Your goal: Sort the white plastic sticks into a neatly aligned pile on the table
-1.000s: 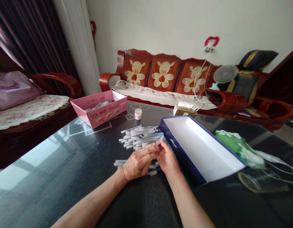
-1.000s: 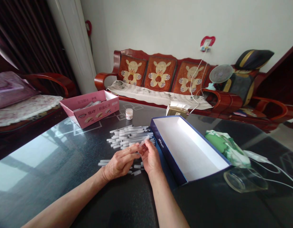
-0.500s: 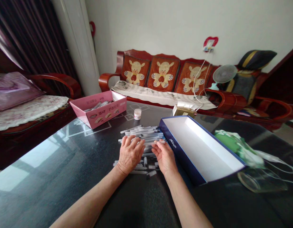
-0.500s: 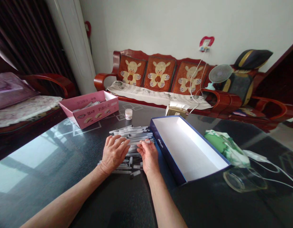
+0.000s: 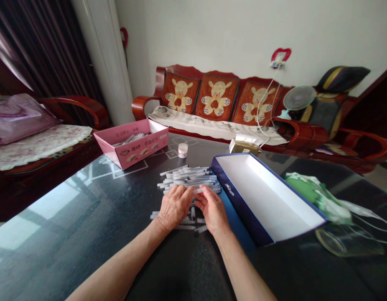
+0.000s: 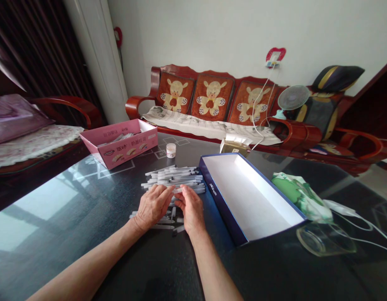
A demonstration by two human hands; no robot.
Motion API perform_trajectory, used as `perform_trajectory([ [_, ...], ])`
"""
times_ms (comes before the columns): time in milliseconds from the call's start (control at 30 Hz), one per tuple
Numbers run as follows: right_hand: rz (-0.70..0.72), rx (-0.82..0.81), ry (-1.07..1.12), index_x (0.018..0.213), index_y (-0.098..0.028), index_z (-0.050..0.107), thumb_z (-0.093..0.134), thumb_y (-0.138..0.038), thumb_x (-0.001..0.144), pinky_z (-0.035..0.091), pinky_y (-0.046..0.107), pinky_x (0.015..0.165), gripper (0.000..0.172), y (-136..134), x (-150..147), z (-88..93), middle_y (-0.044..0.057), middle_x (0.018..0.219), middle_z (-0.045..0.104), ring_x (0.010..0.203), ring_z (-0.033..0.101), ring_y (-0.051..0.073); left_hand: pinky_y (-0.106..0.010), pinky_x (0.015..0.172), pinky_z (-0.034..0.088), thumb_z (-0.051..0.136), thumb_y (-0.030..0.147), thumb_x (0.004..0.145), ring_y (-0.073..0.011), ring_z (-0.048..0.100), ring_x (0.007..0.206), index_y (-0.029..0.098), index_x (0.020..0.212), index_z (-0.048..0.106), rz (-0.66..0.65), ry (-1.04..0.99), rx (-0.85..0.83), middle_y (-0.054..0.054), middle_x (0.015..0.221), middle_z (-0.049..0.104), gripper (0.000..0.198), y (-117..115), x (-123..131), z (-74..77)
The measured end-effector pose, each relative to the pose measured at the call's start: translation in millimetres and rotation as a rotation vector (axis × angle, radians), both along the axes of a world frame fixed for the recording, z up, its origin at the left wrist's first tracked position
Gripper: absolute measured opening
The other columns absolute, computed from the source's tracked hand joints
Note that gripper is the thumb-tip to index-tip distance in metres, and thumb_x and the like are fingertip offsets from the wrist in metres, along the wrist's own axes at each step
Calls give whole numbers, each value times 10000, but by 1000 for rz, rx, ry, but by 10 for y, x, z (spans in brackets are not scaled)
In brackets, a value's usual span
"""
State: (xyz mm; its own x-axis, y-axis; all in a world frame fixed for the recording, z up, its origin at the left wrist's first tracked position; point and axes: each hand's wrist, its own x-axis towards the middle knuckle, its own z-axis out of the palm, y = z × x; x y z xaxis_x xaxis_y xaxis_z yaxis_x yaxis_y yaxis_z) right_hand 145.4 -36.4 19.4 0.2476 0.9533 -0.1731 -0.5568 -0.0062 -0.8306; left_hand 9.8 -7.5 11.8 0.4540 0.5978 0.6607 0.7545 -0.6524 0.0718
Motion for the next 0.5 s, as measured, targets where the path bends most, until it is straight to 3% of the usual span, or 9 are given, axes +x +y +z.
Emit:
perform_trajectory([
  [200,-56,-13,27,843,-186,679,764,-356,661,510,228,605,263,-3,-53,-4,11,805,690,758,639,144,-276,664,472,389,197,931,-191,540,796,179,1217,513,7,92,-76,-58,875,604,312,-36,37,-17],
  [500,-202,81,-121,922,-190,596,585,-480,791,518,325,772,318,-49,-178,-97,54,937,728,888,669,195,-296,665,529,305,108,908,-212,634,844,109,1273,397,37,308,-515,-98,977,609,376,-304,244,230],
])
